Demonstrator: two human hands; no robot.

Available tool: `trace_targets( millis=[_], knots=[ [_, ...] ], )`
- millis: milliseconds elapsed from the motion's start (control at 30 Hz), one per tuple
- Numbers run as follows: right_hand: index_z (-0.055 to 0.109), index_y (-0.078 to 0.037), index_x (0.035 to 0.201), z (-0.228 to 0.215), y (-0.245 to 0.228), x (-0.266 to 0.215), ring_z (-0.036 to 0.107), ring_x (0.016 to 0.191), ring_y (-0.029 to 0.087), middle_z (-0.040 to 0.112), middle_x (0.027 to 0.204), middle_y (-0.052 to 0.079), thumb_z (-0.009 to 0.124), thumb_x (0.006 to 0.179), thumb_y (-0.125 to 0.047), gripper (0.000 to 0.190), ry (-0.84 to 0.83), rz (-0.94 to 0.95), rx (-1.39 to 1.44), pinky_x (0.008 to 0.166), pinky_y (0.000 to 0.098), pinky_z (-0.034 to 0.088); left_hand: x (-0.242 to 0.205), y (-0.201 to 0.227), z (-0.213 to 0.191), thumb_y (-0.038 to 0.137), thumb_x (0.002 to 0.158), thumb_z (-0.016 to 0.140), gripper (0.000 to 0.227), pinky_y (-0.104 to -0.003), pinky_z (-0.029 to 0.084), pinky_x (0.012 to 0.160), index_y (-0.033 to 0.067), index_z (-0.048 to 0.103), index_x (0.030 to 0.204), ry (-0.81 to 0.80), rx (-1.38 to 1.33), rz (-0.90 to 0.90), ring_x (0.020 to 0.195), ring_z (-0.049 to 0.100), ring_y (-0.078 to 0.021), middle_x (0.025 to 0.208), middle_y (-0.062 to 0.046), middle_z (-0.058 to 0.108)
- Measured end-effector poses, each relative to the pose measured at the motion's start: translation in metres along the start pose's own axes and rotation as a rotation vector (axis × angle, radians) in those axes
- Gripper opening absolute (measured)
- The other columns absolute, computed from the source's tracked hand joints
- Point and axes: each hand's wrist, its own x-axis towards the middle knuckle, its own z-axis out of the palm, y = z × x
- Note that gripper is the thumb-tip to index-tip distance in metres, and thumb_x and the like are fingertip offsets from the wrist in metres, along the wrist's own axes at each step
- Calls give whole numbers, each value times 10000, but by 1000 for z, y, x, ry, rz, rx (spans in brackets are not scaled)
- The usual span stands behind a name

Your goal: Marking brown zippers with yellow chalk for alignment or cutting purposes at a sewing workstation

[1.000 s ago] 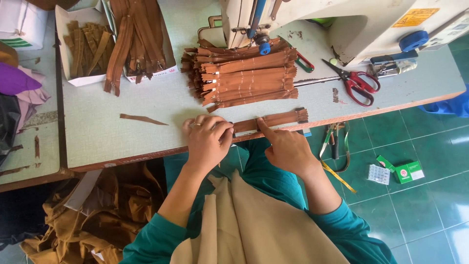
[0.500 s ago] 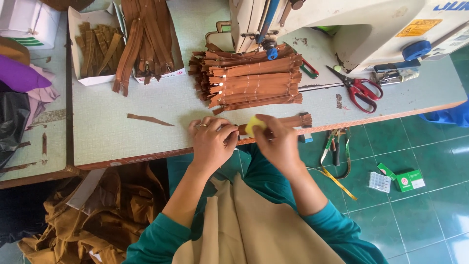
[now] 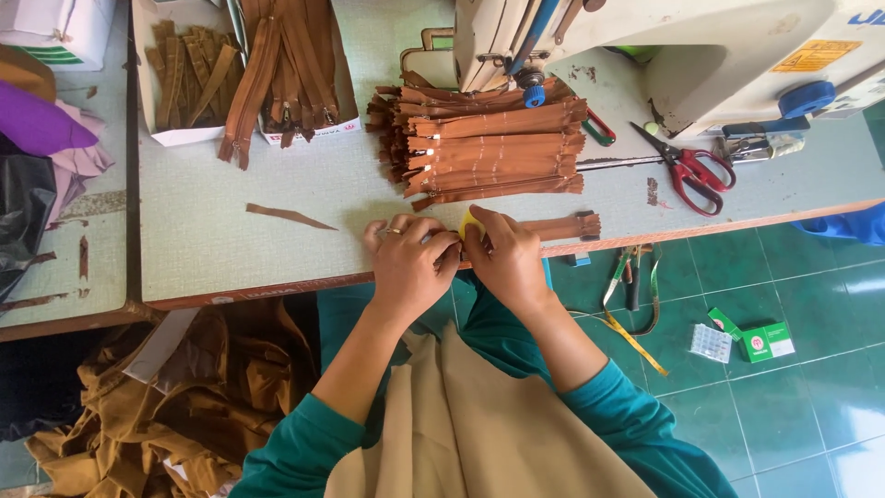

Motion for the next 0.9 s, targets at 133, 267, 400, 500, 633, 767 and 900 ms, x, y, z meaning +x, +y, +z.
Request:
trace_targets(
  millis=[133, 267, 400, 500, 633, 767, 900],
  knots=[
    [773, 11, 1094, -4, 0, -6, 683, 537, 251, 642, 630, 104, 760, 890, -52, 214, 63, -11, -35, 455, 352, 569, 6, 4, -8, 202, 859, 750, 76, -506, 320, 933, 240, 758, 793, -15, -22, -17, 825, 634, -171, 844, 38, 642],
    [765, 40, 1135, -17, -9, -16, 687, 518, 208, 667, 616, 81, 748, 912, -11, 229, 90, 29, 47, 478, 319, 583, 3, 3, -6, 205, 849, 752, 66, -518, 318, 917, 232, 754, 789, -21, -47, -10, 823, 607, -178, 834, 38, 634],
    [762, 42, 1128, -15, -10, -22, 691, 519, 216, 646, 606, 82, 749, 911, -7, 223, 107, 1, 64, 469, 314, 577, 5, 4, -8, 211, 872, 743, 78, -520, 318, 929, 220, 756, 795, -23, -47, -10, 816, 605, -168, 830, 36, 636],
    [762, 41, 1110, -12, -10, -23, 689, 520, 219, 639, 611, 79, 759, 898, -13, 219, 111, -53, 5, 467, 326, 580, 2, 3, -4, 225, 862, 753, 67, -514, 319, 927, 241, 755, 797, -11, -19, -7, 809, 609, -170, 839, 42, 638],
    [769, 2, 1123, -7, -3, -34, 680, 499, 220, 670, 659, 75, 774, 867, -14, 256, 94, -94, -44, 449, 311, 572, 8, 7, -15, 230, 880, 754, 69, -491, 360, 894, 229, 767, 812, -29, -41, -1, 779, 604, -169, 839, 35, 643],
    [762, -39, 1153, -32, -7, -23, 705, 554, 262, 671, 676, 88, 773, 862, -37, 291, 83, 6, -20, 487, 375, 577, 9, 5, -15, 251, 906, 745, 75, -434, 428, 821, 261, 771, 836, -44, -31, 9, 701, 640, -175, 857, 43, 658],
    [717, -34, 1089, -81, 42, -13, 730, 667, 344, 686, 864, 150, 728, 906, 102, 229, 150, 113, 33, 589, 431, 584, 0, -1, -5, 269, 862, 764, 43, -467, 406, 860, 273, 769, 904, -48, -8, 17, 796, 672, -203, 895, 46, 670]
  ],
)
